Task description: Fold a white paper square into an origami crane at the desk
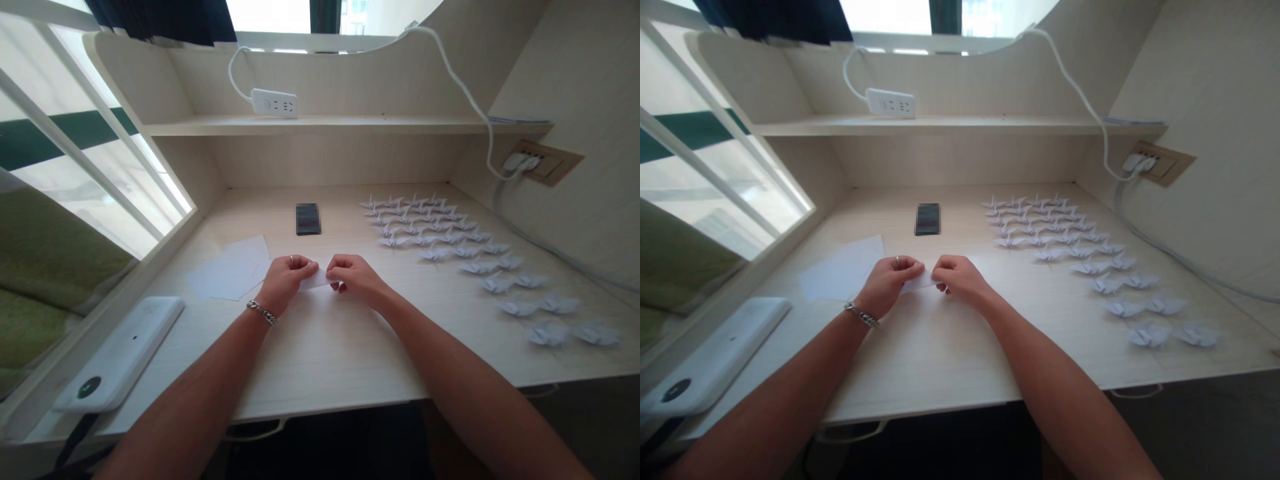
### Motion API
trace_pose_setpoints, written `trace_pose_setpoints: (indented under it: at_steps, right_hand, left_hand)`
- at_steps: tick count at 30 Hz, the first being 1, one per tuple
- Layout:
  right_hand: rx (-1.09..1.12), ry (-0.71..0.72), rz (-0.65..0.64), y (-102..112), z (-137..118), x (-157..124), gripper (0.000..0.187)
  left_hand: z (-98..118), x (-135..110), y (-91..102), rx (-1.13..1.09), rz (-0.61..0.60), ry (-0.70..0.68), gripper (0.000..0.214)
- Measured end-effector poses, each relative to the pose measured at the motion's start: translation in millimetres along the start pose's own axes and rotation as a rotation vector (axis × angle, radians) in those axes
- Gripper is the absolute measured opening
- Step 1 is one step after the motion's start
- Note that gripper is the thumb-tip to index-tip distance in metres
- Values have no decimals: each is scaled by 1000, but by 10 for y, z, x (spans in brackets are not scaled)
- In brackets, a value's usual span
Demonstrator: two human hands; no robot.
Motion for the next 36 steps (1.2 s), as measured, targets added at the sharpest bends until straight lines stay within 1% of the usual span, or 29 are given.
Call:
trace_pose_setpoints:
  at_steps: [4, 6, 7, 8, 10, 12, 14, 16, 18, 20, 22, 24, 26, 28, 31, 34, 36]
  right_hand:
    - [21, 15, -34, 98, -9, -11, 7]
    - [20, 10, -12, 175, -10, -9, 7]
    - [8, 4, 21, 219, -9, -8, 8]
    - [-11, 0, 50, 251, -11, -6, 8]
    - [-60, 10, 78, 254, -23, -2, 12]
    - [-115, 55, 48, 178, -50, 5, 16]
    - [-175, 109, 19, 102, -70, 11, 16]
    - [-209, 124, 2, 69, -56, 16, 14]
    - [-195, 112, -13, 84, -28, 22, 12]
    - [-158, 102, -12, 140, -16, 28, 11]
    - [-126, 85, 35, 226, -19, 28, 10]
    - [-90, 69, 97, 290, -34, 22, 11]
    - [-46, 68, 112, 273, -56, 16, 15]
    - [-18, 78, 77, 197, -72, 17, 19]
    - [-16, 83, 82, 157, -51, 23, 19]
    - [-113, 97, 101, 185, -22, 35, 18]
    - [-201, 107, 76, 175, -11, 40, 17]
  left_hand:
    - [-9, 47, 228, -120, 102, 23, 28]
    - [11, 51, 355, -165, 164, 6, 28]
    - [23, 46, 389, -167, 181, -4, 29]
    - [35, 38, 398, -151, 187, -12, 29]
    - [59, 11, 343, -80, 176, -31, 29]
    - [80, -20, 207, 20, 125, -49, 28]
    - [108, -49, 67, 96, 64, -85, 27]
    - [122, -59, 4, 122, 35, -103, 27]
    - [117, -44, 56, 85, 64, -92, 27]
    - [97, -16, 185, 0, 136, -70, 29]
    - [68, 7, 298, -93, 194, -54, 30]
    - [45, 20, 331, -134, 209, -50, 30]
    - [32, 20, 290, -123, 195, -53, 31]
    - [30, 8, 216, -96, 167, -55, 31]
    - [30, -15, 113, -37, 97, -34, 30]
    - [52, -42, 21, 96, -10, -31, 26]
    - [88, -68, -45, 237, -73, -69, 23]
Point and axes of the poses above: each hand's wrist, its own x-axis towards the middle knuckle, its own y-axis out of the back of the hand, z = x × y, the point moved 8 cm from there along x, towards the middle knuckle, and after that the axes turned 7 degrees about y, right-handed, at the moved point
